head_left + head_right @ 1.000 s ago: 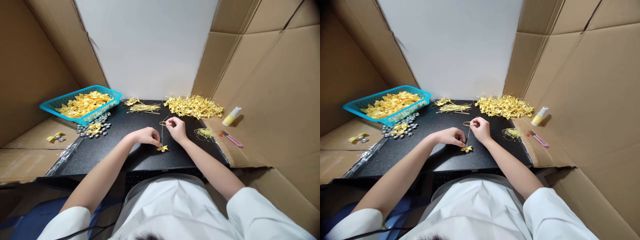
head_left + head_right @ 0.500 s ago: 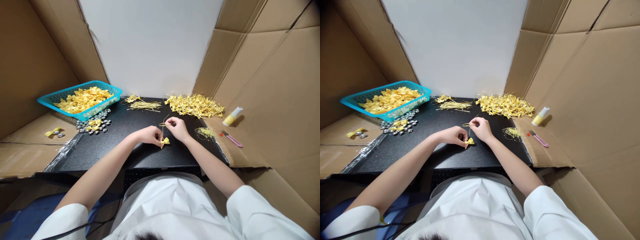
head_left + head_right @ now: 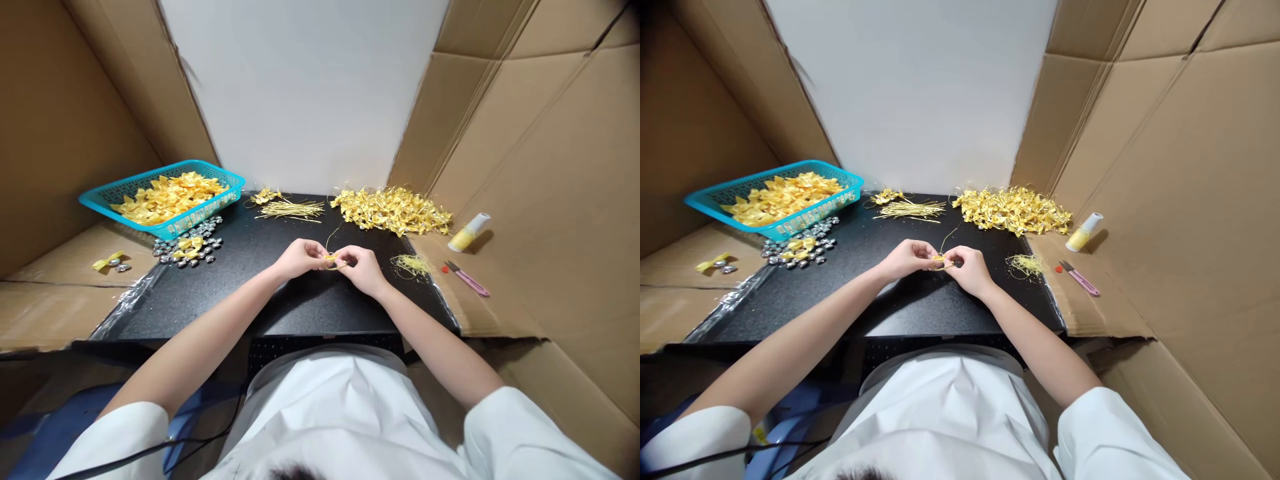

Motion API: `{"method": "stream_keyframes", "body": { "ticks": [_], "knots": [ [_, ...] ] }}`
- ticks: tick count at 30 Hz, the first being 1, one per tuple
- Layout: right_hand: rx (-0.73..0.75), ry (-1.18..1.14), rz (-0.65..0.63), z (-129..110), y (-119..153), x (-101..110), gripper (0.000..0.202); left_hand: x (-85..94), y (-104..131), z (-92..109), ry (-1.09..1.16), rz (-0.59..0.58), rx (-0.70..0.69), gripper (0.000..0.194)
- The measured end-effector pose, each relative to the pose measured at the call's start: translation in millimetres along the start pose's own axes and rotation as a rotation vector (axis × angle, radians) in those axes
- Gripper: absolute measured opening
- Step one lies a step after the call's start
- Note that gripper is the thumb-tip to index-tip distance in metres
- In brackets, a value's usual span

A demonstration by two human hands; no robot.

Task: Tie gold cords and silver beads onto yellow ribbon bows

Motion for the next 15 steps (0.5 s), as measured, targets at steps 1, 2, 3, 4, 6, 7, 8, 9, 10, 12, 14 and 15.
{"method": "stream_keyframes", "body": {
  "ticks": [1, 2, 3, 4, 6, 7, 8, 9, 10, 12, 14, 15],
  "knots": [
    [0.026, -0.010, 0.026, -4, 0, 2, 0.008, 0.4, 0, 2, 0.012, 0.008, -0.014, 0.033],
    [0.045, -0.015, 0.049, -7, 1, 4, 0.008, 0.6, 1, 4, 0.018, 0.013, -0.032, 0.034],
    [0.056, -0.016, 0.067, -9, 1, 6, 0.009, 0.6, 1, 6, 0.018, 0.015, -0.050, 0.036],
    [0.057, -0.018, 0.078, -10, 2, 7, 0.010, 0.6, 1, 8, 0.014, 0.018, -0.070, 0.037],
    [0.045, -0.020, 0.091, -9, 2, 8, 0.011, 0.6, 2, 12, -0.011, 0.027, -0.114, 0.038],
    [0.040, -0.016, 0.097, -9, 2, 9, 0.011, 0.4, 3, 14, -0.034, 0.032, -0.139, 0.039],
    [0.039, -0.010, 0.103, -9, 2, 9, 0.011, 0.1, 4, 17, -0.066, 0.038, -0.169, 0.039],
    [0.040, -0.002, 0.110, -8, 3, 10, 0.010, -0.4, 5, 19, -0.108, 0.046, -0.201, 0.039],
    [0.042, 0.007, 0.117, -9, 3, 10, 0.010, -1.0, 7, 23, -0.159, 0.055, -0.235, 0.039],
    [0.038, 0.022, 0.131, -8, 3, 12, 0.010, -3.2, 11, 30, -0.262, 0.068, -0.305, 0.039],
    [0.023, 0.027, 0.137, -7, 3, 12, 0.012, -6.4, 14, 36, -0.343, 0.069, -0.365, 0.039],
    [0.014, 0.028, 0.137, -6, 4, 12, 0.013, -7.9, 16, 38, -0.371, 0.067, -0.389, 0.040]
  ]
}}
Point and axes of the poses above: each hand's wrist, its own y-axis away from the middle knuckle, its own x-axis out of the back of the hand, z = x × y, the point moved 10 cm from there along -y, towards the middle knuckle, and after that the axes turned 9 degrees about z, right-handed, at the moved point
